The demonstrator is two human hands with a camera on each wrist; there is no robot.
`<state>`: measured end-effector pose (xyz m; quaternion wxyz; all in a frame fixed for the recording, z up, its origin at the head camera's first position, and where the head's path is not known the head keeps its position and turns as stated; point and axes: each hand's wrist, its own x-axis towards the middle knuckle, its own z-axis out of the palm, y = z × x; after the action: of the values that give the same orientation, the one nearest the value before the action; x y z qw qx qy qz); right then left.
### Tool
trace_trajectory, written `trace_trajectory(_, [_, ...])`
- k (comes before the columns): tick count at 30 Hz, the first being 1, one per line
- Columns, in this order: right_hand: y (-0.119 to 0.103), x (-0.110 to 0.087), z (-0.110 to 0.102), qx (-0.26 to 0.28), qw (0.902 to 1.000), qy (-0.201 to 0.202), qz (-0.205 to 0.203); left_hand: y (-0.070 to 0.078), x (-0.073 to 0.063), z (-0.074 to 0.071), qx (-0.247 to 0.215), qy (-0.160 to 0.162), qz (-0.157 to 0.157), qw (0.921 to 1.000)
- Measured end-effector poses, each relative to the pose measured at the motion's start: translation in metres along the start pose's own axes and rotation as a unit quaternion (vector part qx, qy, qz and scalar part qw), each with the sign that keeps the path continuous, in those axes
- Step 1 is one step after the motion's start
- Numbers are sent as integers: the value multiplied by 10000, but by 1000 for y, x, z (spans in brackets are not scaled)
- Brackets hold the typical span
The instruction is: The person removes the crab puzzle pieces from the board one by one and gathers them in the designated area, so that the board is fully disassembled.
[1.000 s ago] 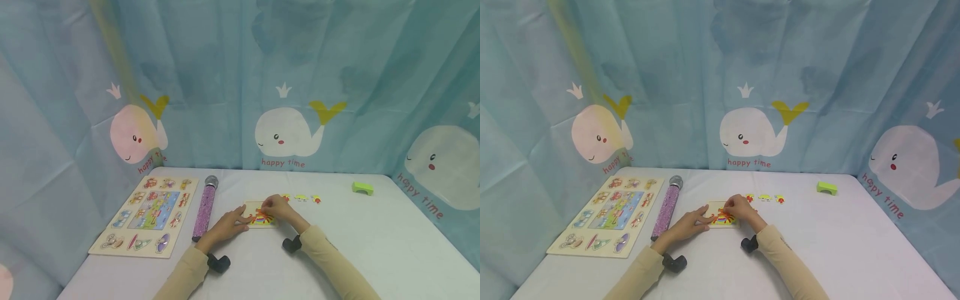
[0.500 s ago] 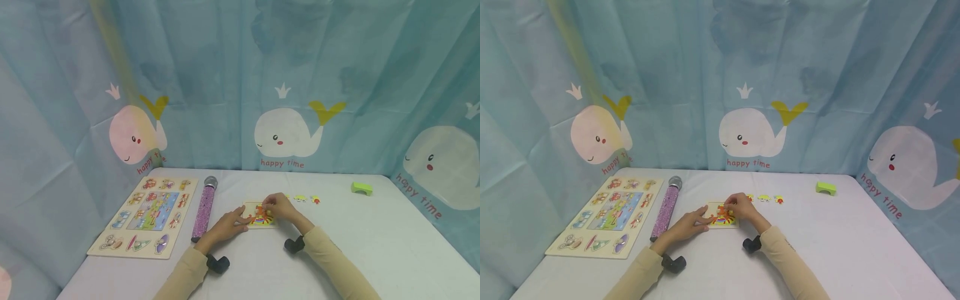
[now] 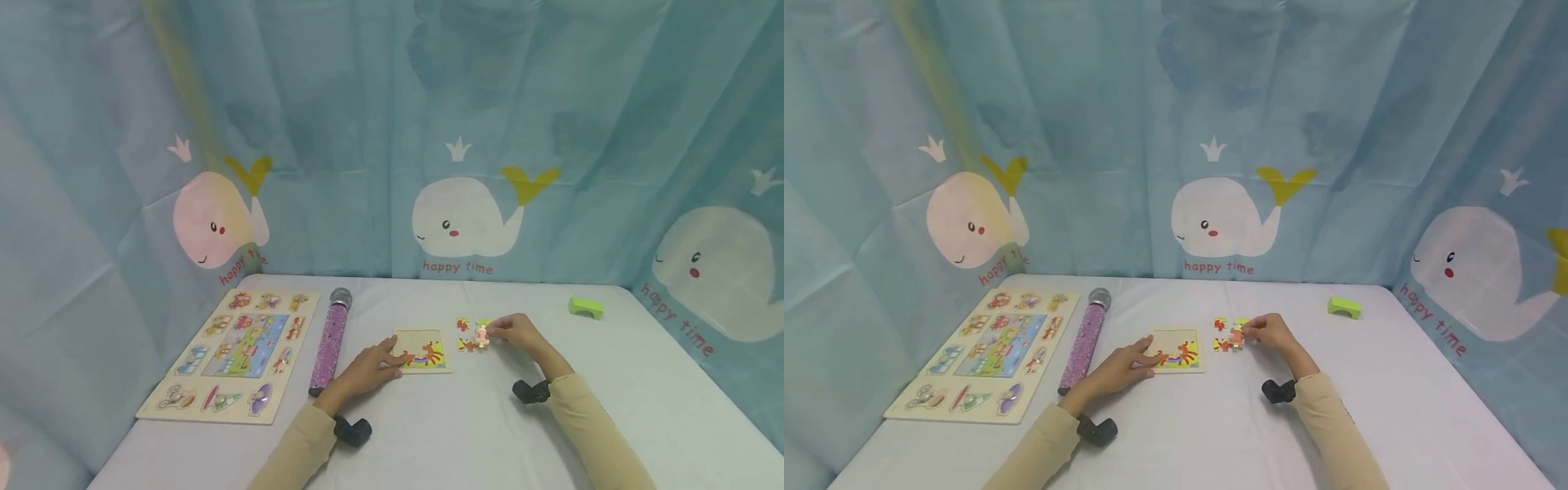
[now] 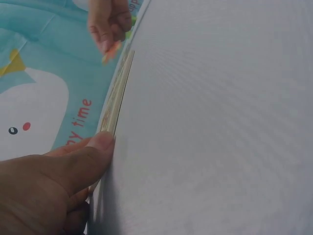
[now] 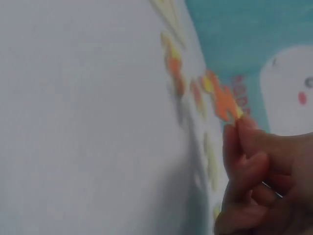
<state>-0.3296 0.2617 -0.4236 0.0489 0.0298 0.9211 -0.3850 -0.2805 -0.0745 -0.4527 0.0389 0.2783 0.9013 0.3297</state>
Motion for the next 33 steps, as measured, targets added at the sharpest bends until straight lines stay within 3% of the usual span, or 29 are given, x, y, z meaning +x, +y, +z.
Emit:
trace_trajectory(7, [20, 0, -5, -244, 9996, 14, -163, -1, 0, 0, -113, 27, -4, 9999])
trace_trajectory(15, [22, 0, 1, -425, 9980, 341, -306, -1, 0, 1, -139, 29, -7, 9999])
trace_trajectory(23, [14, -2, 2, -543, 9973, 340, -353, -2, 0, 1, -92, 5, -22, 10000])
trace_trajectory(28, [-10, -3, 9, -305, 9975, -47, -634, -1, 0, 0, -81, 0, 12, 10000])
trace_trajectory(33, [-40, -7, 36, -405, 9860, -686, -1468, -1, 1, 1, -65, 10, -35, 10000])
